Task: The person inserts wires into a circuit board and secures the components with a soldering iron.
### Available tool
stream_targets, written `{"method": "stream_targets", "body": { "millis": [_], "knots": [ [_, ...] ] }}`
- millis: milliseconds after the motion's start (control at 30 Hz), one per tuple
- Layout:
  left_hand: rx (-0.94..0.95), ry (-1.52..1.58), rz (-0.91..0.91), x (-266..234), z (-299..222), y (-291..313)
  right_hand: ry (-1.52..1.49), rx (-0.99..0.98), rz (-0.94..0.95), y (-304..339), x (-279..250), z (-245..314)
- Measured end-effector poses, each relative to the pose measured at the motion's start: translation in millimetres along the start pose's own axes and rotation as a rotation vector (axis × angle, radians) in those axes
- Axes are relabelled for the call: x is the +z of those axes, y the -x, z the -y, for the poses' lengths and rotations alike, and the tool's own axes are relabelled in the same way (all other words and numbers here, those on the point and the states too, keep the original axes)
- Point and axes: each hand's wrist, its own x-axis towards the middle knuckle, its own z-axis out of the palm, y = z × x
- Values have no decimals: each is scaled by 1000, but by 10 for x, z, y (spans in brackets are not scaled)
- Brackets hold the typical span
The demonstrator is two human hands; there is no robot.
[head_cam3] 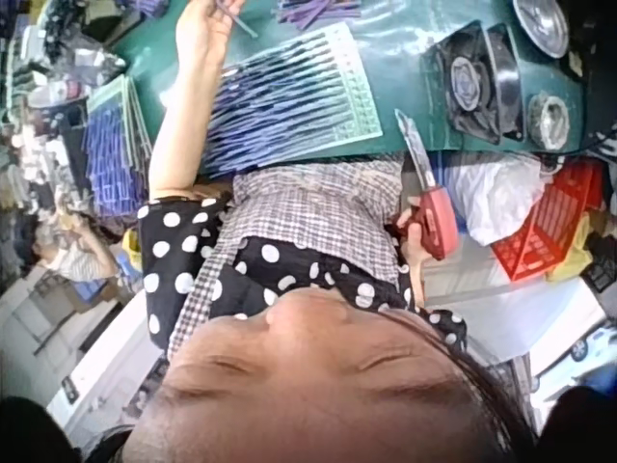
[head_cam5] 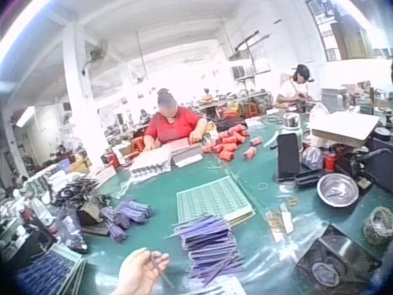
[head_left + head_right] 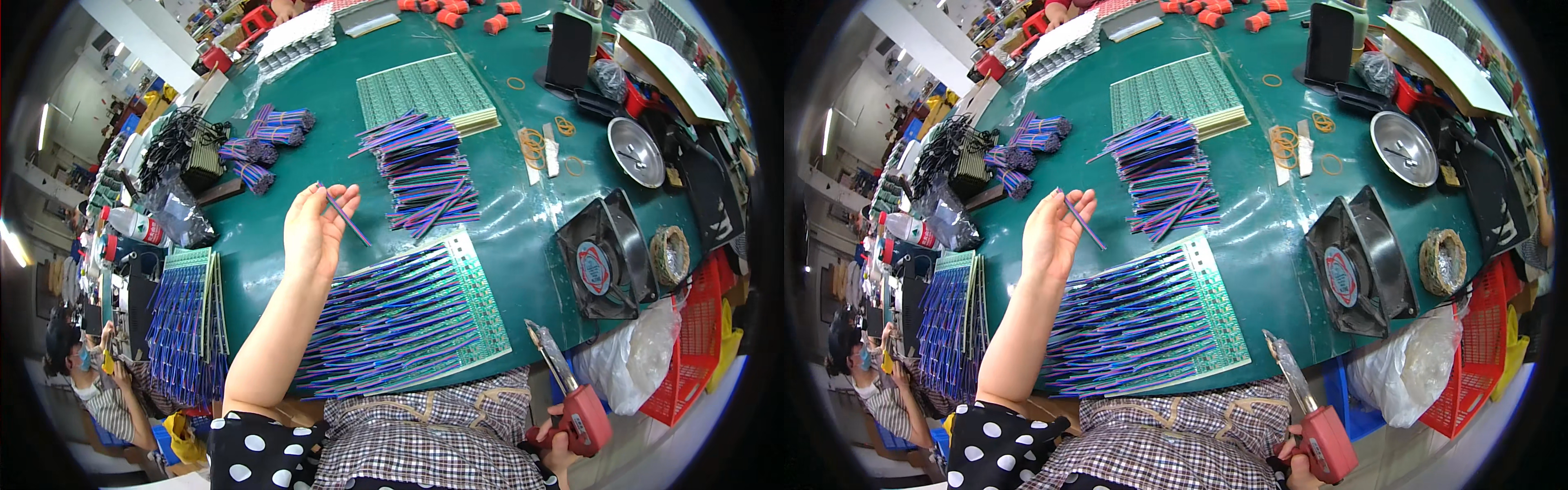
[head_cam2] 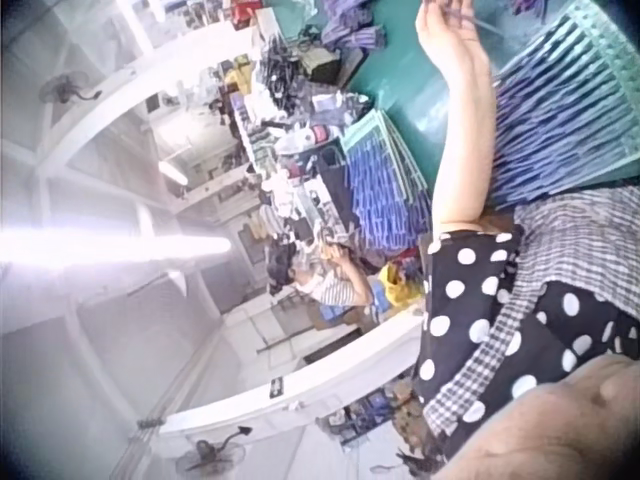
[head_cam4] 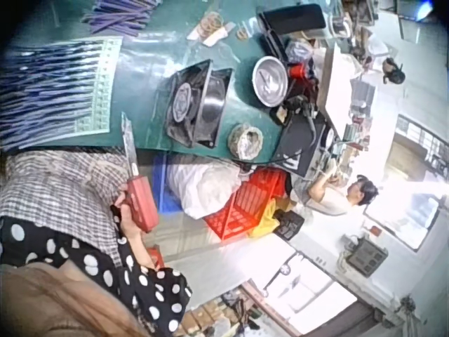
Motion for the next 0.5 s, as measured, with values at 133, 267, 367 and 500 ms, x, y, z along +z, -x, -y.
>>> {"method": "stream_targets", "body": {
  "millis": [133, 267, 367, 500],
  "knots": [
    [49, 26, -122, -159, -2, -2, -72, -77, -29, 37, -52, -240],
    [24, -231, 55, -179, -78, 134, -234, -209, -188, -11, 106, -314],
    [20, -375, 227, -6, -136, 335, -383, 20, 43, 50, 6, -400],
    [-171, -464, 407, 260, -144, 696, -318, -138, -163, 30, 144, -259]
  ]
}}
